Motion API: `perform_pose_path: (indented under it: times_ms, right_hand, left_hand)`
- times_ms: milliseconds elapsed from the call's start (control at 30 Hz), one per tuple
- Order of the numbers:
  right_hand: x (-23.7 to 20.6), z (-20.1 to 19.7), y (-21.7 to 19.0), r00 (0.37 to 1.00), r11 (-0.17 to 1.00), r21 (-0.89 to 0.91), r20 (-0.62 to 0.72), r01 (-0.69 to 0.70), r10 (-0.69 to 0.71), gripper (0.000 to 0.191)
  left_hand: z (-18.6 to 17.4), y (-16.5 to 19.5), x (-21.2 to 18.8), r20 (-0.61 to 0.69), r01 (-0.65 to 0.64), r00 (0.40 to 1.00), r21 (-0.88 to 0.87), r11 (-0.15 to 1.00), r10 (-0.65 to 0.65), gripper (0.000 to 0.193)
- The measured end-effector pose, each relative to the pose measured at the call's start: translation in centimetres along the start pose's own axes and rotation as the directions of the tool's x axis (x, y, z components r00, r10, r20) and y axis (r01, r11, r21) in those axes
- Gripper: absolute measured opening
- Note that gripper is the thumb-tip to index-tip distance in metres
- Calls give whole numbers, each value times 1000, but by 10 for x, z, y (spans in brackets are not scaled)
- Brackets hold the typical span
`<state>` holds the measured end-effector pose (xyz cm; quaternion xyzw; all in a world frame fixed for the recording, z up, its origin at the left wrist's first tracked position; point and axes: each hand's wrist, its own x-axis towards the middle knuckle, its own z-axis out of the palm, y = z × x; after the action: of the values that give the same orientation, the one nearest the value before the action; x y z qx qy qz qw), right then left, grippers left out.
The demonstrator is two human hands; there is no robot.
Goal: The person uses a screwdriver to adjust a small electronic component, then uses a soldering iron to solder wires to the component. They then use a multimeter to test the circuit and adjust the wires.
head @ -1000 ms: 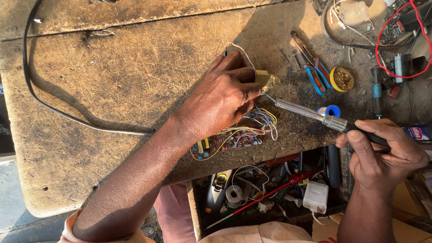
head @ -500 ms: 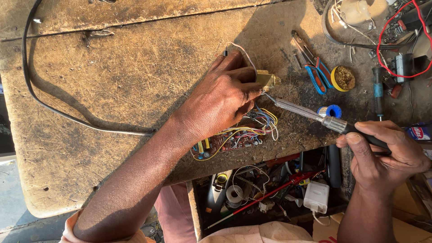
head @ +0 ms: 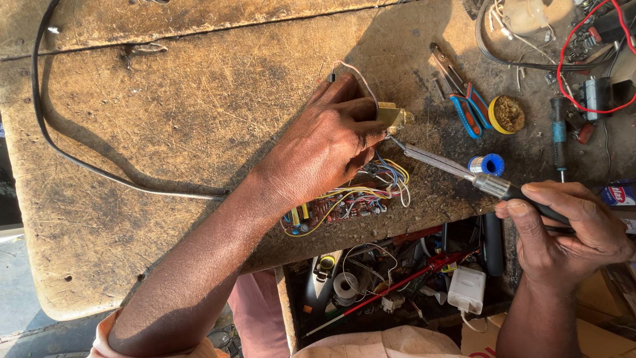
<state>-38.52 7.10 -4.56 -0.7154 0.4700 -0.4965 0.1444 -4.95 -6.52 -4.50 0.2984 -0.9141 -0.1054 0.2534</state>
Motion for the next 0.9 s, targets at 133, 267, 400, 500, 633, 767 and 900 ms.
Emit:
perform_pose_path:
  times_ms: [133, 267, 400, 500, 633, 767, 900]
  right_hand:
    - [0, 1, -1, 999, 999, -21, 13, 29, -29, 16]
    - [-2, 0, -1, 998, 998, -41, 23, 52, -51, 15]
    - [-3, 0, -2, 997, 996, -55, 23, 69, -68, 16]
    - [-2, -1, -3, 996, 993, -88, 36, 84, -81, 17]
    - [-2, 0, -5, 996, 986, -140, 36, 91, -86, 17]
    - [-2, -1, -2, 995, 984, -153, 41, 93, -87, 17]
    - [-3, -3, 0, 995, 989, -115, 54, 91, -85, 18]
  left_hand:
    - [1, -2, -1, 2, -2, 1000, -6, 1000, 3, 40]
    - [3, -3, 0, -2, -7, 1000, -4, 1000, 7, 44]
    - [5, -2, -1, -18, -6, 1000, 6, 1000, 6, 41]
    - [4, -2, -1, -14, -9, 1000, 21, 1000, 9, 37]
    - [2, -1, -1, -19, -8, 1000, 18, 1000, 9, 39]
    - [2, -2, 0, -2, -10, 1000, 17, 1000, 10, 38]
    - [2, -3, 1, -15, -13, 1000, 27, 1000, 14, 38]
